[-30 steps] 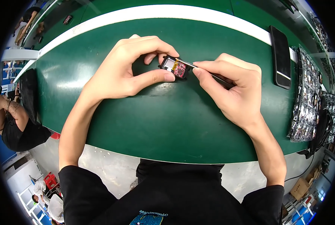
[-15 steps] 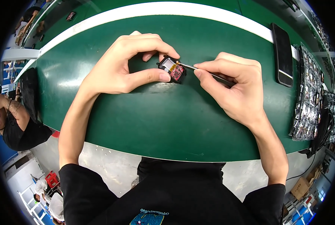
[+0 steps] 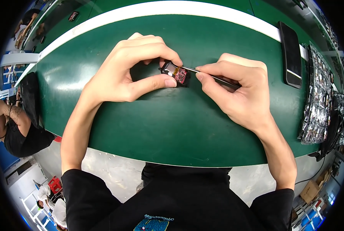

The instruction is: Assembling and inspecting internal components of smartwatch modules using fine tweezers and a probe tool.

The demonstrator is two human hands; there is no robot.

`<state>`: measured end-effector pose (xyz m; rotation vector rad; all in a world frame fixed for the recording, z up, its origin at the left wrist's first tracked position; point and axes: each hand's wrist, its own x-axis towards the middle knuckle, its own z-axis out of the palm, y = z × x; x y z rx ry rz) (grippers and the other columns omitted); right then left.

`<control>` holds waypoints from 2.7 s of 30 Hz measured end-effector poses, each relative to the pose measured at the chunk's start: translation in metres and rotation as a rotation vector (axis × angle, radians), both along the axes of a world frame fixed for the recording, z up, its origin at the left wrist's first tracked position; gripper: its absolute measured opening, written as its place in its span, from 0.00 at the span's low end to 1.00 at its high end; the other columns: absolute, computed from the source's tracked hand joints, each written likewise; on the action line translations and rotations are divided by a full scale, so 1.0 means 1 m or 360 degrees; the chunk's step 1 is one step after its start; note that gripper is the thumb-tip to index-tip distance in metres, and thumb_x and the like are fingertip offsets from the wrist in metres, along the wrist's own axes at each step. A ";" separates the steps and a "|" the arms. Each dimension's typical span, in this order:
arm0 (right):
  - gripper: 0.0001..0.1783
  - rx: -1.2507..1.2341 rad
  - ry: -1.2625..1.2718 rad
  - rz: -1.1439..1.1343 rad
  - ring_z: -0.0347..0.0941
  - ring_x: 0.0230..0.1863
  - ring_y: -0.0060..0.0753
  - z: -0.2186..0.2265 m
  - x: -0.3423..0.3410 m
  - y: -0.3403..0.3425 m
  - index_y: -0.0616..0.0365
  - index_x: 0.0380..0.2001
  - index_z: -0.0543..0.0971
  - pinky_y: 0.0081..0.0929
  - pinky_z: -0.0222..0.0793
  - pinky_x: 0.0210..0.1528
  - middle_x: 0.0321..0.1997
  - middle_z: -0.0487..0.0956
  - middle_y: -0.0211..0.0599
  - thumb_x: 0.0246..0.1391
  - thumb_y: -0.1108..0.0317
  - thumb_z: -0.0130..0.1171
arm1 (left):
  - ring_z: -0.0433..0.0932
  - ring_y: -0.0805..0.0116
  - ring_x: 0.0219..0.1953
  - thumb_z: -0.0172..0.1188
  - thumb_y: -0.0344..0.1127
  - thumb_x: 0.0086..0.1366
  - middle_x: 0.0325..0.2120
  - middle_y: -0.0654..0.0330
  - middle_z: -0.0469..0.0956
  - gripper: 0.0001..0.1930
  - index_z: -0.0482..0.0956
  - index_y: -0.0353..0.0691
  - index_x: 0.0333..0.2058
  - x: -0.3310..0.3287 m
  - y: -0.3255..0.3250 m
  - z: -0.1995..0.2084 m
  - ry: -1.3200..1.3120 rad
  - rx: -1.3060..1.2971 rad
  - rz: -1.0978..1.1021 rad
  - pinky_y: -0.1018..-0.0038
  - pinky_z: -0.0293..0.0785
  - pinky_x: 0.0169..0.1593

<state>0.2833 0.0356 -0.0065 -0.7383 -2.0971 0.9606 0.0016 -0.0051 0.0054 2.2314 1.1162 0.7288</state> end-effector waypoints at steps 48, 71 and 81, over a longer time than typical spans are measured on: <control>0.25 0.0239 -0.0209 0.0033 0.83 0.31 0.35 0.000 -0.003 -0.013 0.59 0.50 0.87 0.33 0.81 0.34 0.36 0.84 0.36 0.50 0.62 0.83 | 0.75 0.68 0.38 0.81 0.34 0.56 0.40 0.67 0.86 0.34 0.85 0.47 0.63 0.007 -0.010 0.017 -0.0055 -0.0235 0.0065 0.67 0.67 0.55; 0.33 0.0226 -0.1122 -0.1892 0.91 0.47 0.53 0.082 0.333 0.148 0.62 0.45 0.93 0.47 0.85 0.55 0.40 0.92 0.54 0.49 0.42 0.82 | 0.81 0.49 0.60 0.67 0.44 0.78 0.57 0.53 0.82 0.24 0.78 0.43 0.67 -0.176 0.101 -0.042 0.0617 0.0421 0.1622 0.57 0.76 0.64; 0.26 0.0211 -0.0584 -0.1667 0.88 0.31 0.39 0.085 0.331 0.139 0.65 0.40 0.92 0.38 0.81 0.41 0.27 0.89 0.46 0.61 0.47 0.75 | 0.83 0.55 0.48 0.68 0.30 0.76 0.49 0.51 0.82 0.17 0.81 0.36 0.60 -0.196 0.102 -0.046 0.0278 0.0620 0.1269 0.64 0.81 0.55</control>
